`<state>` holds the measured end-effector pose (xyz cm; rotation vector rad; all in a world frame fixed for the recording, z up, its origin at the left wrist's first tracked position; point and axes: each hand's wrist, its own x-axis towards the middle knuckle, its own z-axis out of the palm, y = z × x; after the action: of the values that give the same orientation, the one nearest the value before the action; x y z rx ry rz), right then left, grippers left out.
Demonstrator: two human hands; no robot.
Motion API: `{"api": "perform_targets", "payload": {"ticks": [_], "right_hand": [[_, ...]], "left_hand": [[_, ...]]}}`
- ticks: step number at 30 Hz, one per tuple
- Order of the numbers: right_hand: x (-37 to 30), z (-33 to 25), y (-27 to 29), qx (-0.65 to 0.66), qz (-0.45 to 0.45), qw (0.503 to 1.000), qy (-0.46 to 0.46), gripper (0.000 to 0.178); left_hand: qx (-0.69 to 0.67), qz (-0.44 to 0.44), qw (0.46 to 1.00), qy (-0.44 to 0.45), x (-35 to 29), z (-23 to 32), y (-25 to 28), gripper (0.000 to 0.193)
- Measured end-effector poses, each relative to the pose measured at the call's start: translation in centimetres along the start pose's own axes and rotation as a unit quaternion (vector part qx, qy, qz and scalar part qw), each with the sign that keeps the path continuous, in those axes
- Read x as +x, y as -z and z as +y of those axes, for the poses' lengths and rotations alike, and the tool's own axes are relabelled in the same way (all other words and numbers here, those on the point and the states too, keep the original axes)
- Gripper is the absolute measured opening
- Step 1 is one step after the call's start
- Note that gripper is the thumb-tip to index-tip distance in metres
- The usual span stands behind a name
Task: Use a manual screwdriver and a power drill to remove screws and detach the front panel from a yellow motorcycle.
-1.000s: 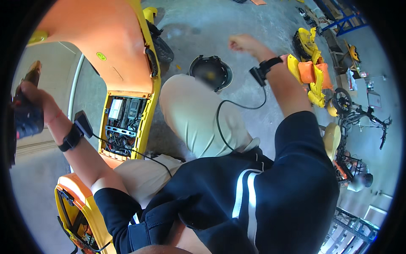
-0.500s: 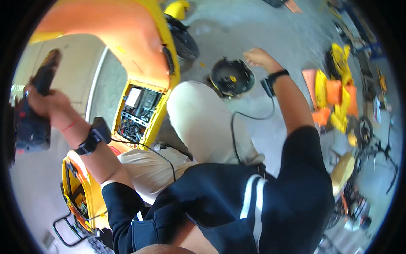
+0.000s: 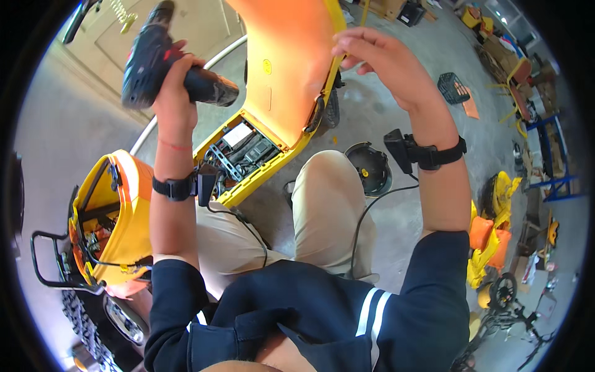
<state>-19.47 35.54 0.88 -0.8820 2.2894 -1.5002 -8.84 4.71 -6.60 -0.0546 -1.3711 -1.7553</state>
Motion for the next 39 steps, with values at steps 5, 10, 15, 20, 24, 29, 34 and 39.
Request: {"api": "perform_targets", "payload": {"ticks": [5, 10, 15, 20, 24, 29, 34, 39], "right_hand": [[3.9, -2.6, -2.5, 0.251, -0.053, 0.966, -0.005, 0.036], [9.2, 0.8, -2.7, 0.166, 0.148, 0.975, 0.017, 0.048], [12.2, 7.3, -3.8, 0.077, 0.282, 0.955, 0.054, 0.066], [11.6, 1.6, -7.1, -0.286, 0.347, 0.843, 0.294, 0.073], [12.4, -7.5, -7.3, -0.336, 0.331, 0.788, 0.396, 0.076], [18.0, -15.9, -5.3, -0.104, 0.314, 0.867, 0.372, 0.072], [17.8, -21.5, -7.9, 0.344, 0.069, 0.901, 0.256, 0.054], [17.7, -23.1, -9.1, 0.377, 0.136, 0.868, 0.293, 0.047]], "left_hand": [[-0.047, 0.045, 0.992, 0.108, 0.3, -2.3, 3.5, 0.023], [-0.039, 0.100, 0.977, 0.185, 1.2, -4.9, 6.5, 0.014], [0.039, 0.138, 0.971, 0.189, 0.8, -5.8, 6.6, 0.011], [0.017, 0.139, 0.979, 0.150, 0.3, -6.1, 8.5, 0.008], [-0.006, 0.157, 0.977, 0.147, 0.1, -6.3, 8.2, 0.007], [-0.023, 0.177, 0.961, 0.212, 0.1, -5.9, 7.4, 0.007], [0.001, 0.175, 0.962, 0.208, -0.1, -5.6, 8.7, 0.006], [-0.023, 0.165, 0.963, 0.211, -0.1, -5.5, 7.9, 0.006]]}}
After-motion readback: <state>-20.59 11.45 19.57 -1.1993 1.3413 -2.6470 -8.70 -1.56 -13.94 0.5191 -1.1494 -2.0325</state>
